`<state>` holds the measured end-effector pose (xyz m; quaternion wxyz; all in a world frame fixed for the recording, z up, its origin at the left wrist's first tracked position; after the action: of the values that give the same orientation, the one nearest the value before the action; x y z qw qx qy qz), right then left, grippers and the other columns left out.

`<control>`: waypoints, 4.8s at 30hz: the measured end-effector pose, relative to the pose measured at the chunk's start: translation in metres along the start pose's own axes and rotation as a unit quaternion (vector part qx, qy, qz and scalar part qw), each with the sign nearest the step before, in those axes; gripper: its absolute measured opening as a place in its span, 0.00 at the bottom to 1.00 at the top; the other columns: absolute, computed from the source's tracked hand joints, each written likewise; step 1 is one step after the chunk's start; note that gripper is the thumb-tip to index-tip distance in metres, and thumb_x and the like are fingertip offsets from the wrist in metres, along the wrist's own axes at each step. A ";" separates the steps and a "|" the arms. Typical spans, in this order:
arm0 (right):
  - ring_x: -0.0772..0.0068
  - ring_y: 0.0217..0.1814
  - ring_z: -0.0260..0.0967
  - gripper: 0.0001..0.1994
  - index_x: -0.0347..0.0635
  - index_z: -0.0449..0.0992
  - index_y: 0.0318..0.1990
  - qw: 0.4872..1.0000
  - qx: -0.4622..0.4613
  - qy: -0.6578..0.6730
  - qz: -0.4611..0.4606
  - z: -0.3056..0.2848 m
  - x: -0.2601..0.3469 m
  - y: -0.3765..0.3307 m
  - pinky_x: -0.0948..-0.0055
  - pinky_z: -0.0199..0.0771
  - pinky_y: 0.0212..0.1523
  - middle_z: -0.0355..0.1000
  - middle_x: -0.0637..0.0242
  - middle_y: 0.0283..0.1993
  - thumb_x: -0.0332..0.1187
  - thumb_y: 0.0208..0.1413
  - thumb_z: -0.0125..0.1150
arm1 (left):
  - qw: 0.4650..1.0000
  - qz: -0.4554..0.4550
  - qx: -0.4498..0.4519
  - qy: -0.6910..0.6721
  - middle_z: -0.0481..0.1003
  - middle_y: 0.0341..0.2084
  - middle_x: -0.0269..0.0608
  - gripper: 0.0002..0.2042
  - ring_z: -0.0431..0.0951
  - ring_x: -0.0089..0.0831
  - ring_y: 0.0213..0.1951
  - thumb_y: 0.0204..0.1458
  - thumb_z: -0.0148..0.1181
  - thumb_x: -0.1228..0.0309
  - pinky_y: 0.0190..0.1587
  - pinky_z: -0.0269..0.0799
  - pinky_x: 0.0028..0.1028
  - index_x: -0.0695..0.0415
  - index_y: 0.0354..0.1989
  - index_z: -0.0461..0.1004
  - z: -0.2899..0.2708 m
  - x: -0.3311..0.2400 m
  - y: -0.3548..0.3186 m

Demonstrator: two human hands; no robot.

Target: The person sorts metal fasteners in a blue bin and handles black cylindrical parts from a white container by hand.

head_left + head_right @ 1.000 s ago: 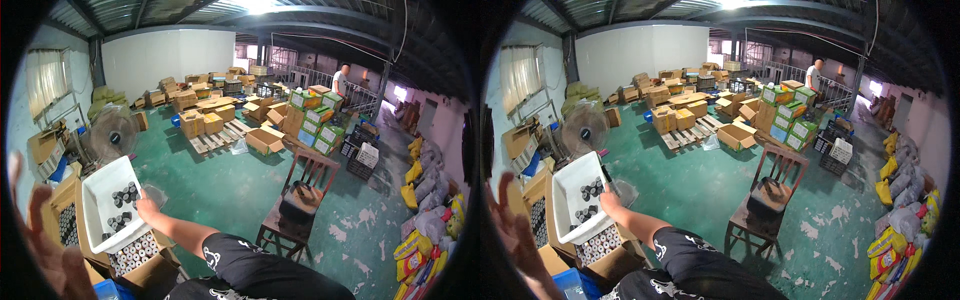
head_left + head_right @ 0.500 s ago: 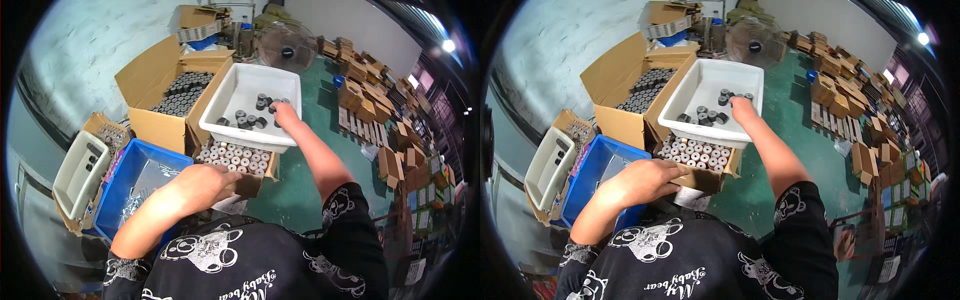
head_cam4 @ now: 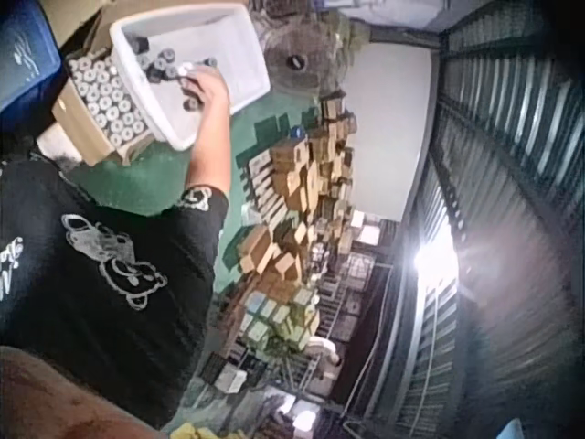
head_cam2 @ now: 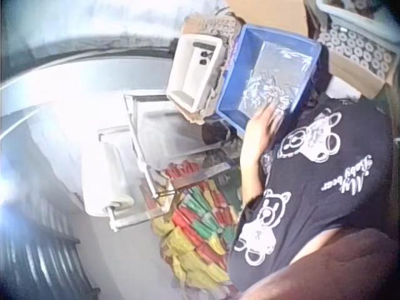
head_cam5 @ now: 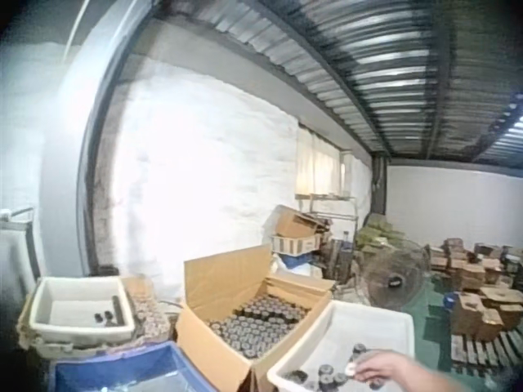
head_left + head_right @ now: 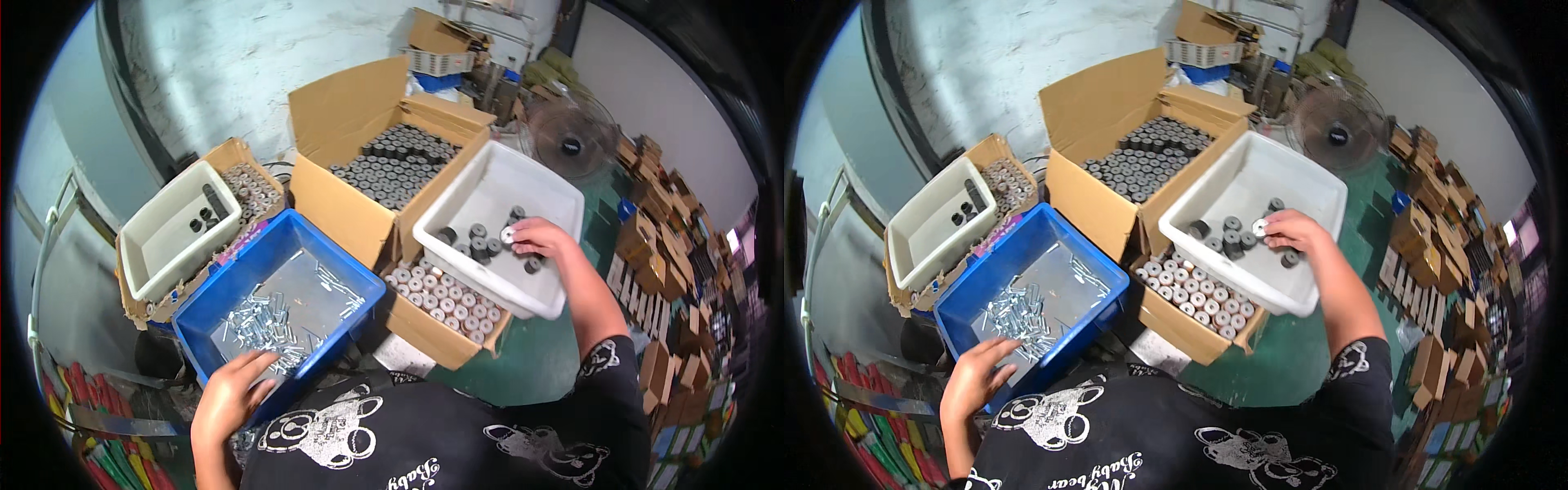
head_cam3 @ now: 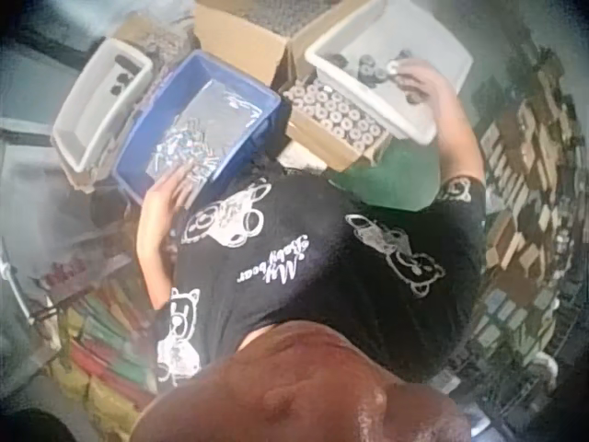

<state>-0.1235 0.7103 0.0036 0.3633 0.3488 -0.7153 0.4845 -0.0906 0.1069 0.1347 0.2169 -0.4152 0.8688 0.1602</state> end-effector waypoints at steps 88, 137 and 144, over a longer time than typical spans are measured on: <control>0.51 0.44 0.75 0.11 0.44 0.79 0.40 0.311 0.317 -0.563 -0.697 0.935 0.139 -0.145 0.59 0.74 0.45 0.76 0.53 0.40 0.29 0.50 0.53 | 0.943 -0.116 -0.310 0.039 0.75 0.18 0.48 0.05 0.77 0.47 0.27 0.30 0.59 0.71 0.34 0.72 0.40 0.59 0.15 0.77 0.045 0.128 -0.096; 0.55 0.30 0.78 0.06 0.33 0.80 0.31 0.639 0.234 -0.604 -0.415 0.541 0.097 0.093 0.65 0.79 0.37 0.77 0.50 0.28 0.25 0.44 0.61 | 0.966 -0.161 -0.185 0.078 0.77 0.30 0.44 0.07 0.78 0.45 0.36 0.41 0.57 0.79 0.41 0.73 0.37 0.60 0.31 0.77 0.043 0.118 -0.075; 0.48 0.38 0.76 0.07 0.33 0.80 0.29 0.530 0.248 -0.669 -0.459 0.554 0.075 0.056 0.62 0.77 0.41 0.76 0.44 0.32 0.26 0.42 0.61 | 0.962 -0.136 -0.233 0.042 0.77 0.29 0.45 0.07 0.77 0.44 0.34 0.41 0.57 0.79 0.40 0.73 0.37 0.59 0.30 0.77 0.041 0.121 -0.081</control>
<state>-0.3084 0.1915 -0.1047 -0.1502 0.9272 -0.3414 0.0344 -0.0839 -0.0020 0.0302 0.0970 -0.5750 0.7512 0.3094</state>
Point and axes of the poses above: each hand's wrist, its own y-axis towards the middle knuckle, its own z-axis out of the palm, x = y × z, the point moved 8 cm from there along y, towards the middle knuckle
